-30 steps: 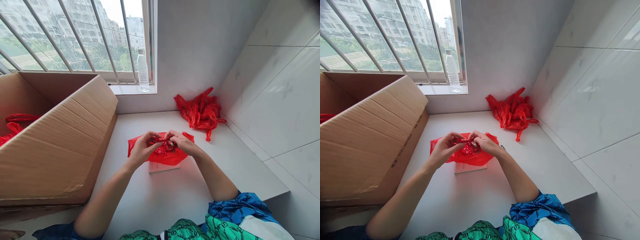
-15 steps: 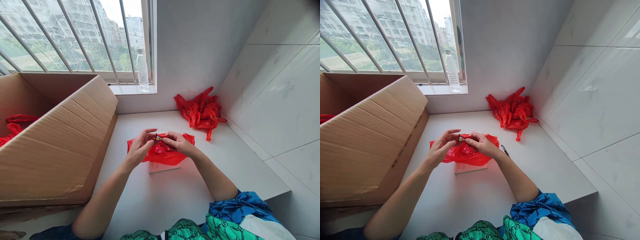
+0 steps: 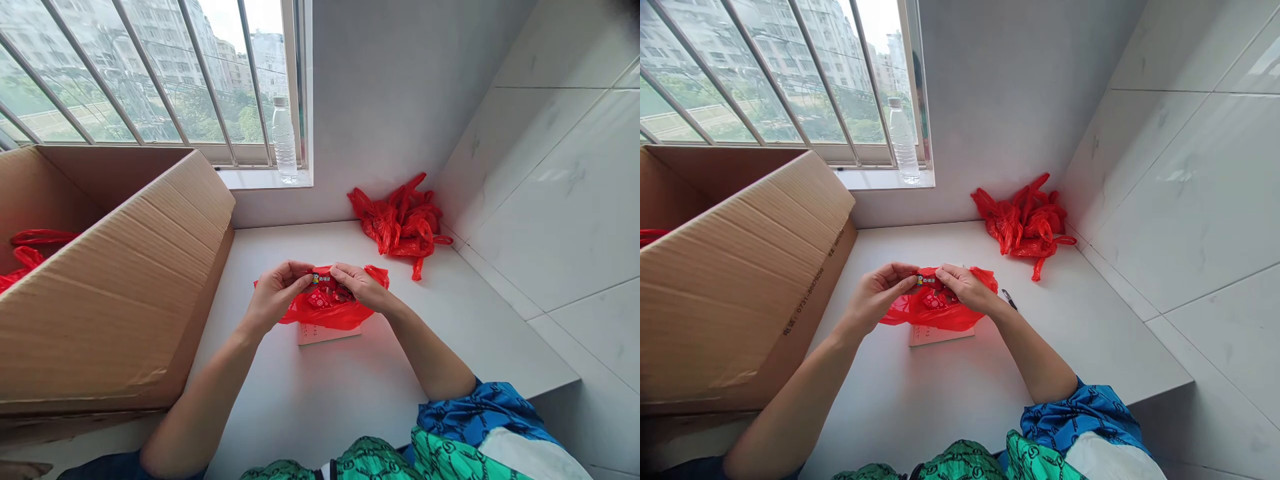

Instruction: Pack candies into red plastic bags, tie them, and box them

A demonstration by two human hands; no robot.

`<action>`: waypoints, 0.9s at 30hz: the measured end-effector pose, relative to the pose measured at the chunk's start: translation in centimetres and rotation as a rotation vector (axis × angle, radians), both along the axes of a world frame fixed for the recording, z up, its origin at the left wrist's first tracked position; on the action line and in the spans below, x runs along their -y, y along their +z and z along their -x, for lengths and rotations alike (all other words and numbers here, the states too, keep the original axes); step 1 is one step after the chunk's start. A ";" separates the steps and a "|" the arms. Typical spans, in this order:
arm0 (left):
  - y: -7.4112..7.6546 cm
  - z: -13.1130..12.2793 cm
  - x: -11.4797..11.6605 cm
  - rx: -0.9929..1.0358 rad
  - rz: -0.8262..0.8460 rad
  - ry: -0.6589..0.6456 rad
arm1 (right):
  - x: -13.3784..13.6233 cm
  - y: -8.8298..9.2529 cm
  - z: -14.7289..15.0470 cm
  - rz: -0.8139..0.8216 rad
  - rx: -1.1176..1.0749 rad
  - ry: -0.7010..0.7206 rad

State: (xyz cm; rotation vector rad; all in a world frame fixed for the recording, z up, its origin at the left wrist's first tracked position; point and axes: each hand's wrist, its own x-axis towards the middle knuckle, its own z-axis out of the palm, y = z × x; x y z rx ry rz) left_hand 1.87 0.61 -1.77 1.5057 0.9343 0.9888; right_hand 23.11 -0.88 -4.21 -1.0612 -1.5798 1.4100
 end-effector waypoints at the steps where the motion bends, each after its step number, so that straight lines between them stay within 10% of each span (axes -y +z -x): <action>1: -0.1 -0.1 0.0 -0.007 -0.014 0.004 | 0.0 -0.1 0.0 -0.003 -0.031 0.013; 8: 0.0 -0.4 0.9 -0.220 -0.164 0.050 | 0.1 -0.1 -0.1 -0.161 0.037 -0.006; 17: 4.4 2.3 2.4 -0.726 -0.665 0.440 | -0.3 -0.6 -0.5 -0.243 0.574 -0.124; 23: 5.5 5.0 2.9 -1.133 -0.422 0.363 | 2.9 3.1 -2.1 -0.365 0.502 -0.094; 27: 5.3 6.0 3.6 -1.307 -0.258 0.187 | 5.3 5.6 -4.8 -0.551 0.511 -0.392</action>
